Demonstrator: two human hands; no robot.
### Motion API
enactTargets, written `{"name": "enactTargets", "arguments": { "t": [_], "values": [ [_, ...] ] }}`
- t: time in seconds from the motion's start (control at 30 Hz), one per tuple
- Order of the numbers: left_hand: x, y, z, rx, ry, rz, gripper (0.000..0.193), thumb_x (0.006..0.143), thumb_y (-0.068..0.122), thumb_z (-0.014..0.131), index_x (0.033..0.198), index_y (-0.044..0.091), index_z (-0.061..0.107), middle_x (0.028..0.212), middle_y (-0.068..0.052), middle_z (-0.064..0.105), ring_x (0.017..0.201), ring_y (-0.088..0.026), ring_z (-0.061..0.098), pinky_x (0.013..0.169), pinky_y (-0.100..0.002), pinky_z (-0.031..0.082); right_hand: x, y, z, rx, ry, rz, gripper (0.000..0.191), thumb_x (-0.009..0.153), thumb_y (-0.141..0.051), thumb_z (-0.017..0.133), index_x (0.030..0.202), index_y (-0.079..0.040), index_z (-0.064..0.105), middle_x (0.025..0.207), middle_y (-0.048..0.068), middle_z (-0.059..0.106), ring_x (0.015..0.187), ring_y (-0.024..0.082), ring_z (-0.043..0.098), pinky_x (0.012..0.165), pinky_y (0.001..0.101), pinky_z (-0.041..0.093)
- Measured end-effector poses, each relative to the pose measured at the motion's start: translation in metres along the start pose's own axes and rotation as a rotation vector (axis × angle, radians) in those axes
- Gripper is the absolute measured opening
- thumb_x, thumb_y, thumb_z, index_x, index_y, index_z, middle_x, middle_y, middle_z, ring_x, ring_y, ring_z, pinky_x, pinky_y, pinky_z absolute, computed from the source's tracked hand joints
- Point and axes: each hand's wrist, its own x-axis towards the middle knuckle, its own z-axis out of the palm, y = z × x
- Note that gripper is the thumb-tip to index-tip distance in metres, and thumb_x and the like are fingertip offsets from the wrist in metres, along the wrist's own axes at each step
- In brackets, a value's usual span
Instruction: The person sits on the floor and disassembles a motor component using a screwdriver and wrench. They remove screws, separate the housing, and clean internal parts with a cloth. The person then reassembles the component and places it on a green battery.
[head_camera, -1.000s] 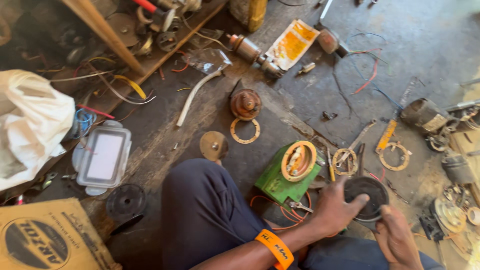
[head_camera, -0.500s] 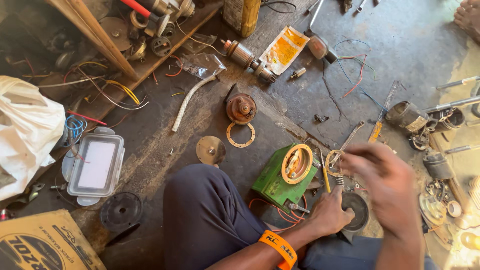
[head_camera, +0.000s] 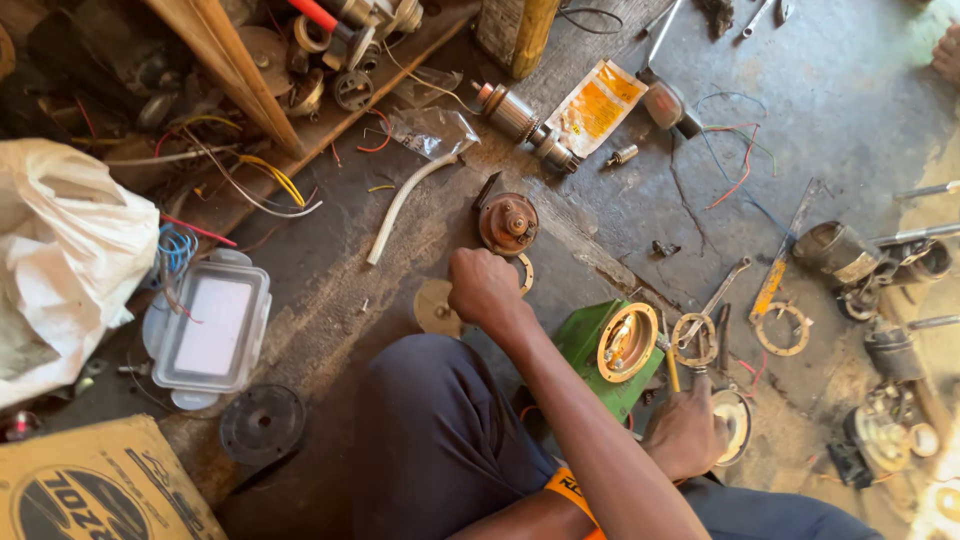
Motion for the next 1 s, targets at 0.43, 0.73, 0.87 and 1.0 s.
{"name": "enactTargets", "arguments": {
  "t": [0.43,0.73,0.87,1.0],
  "values": [
    [0.019,-0.031,0.027,0.021,-0.024,0.073,0.072,0.080,0.033,0.077,0.134,-0.007,0.050,0.114,-0.031,0.069,0.110,-0.043,0.067,0.092,-0.046,0.054,-0.297,0.139,-0.050,1.655,0.706,-0.012,0.014,0.092,0.004,0.060,0.106,0.008,0.058,0.099,0.023,0.069,0.082,0.027,0.068,0.071,0.0387,0.056],
    [0.032,-0.075,0.028,0.226,-0.026,0.118,0.085,0.089,0.031,0.073,0.147,-0.014,0.031,0.117,-0.041,0.061,0.111,-0.052,0.062,0.095,-0.051,0.050,-0.402,0.190,-0.017,1.682,0.884,0.123,0.022,0.088,0.003,0.058,0.107,0.013,0.059,0.098,0.027,0.067,0.078,0.029,0.067,0.064,0.0404,0.056],
    [0.024,-0.068,0.025,0.399,-0.147,-0.063,0.089,0.092,0.035,0.066,0.152,-0.014,0.021,0.110,-0.038,0.064,0.104,-0.051,0.064,0.093,-0.053,0.052,-0.413,0.191,-0.014,1.586,0.948,0.052,0.023,0.090,0.002,0.059,0.108,0.017,0.060,0.095,0.029,0.068,0.078,0.031,0.067,0.071,0.0403,0.056],
    [0.006,-0.039,0.020,0.528,-0.137,-0.014,0.067,0.095,0.034,0.063,0.139,-0.011,0.040,0.112,-0.031,0.066,0.103,-0.048,0.066,0.089,-0.053,0.055,-0.410,0.198,-0.017,1.364,1.271,0.170,0.015,0.088,0.008,0.059,0.102,0.012,0.059,0.092,0.024,0.066,0.080,0.030,0.068,0.075,0.0406,0.059]
  ]
}}
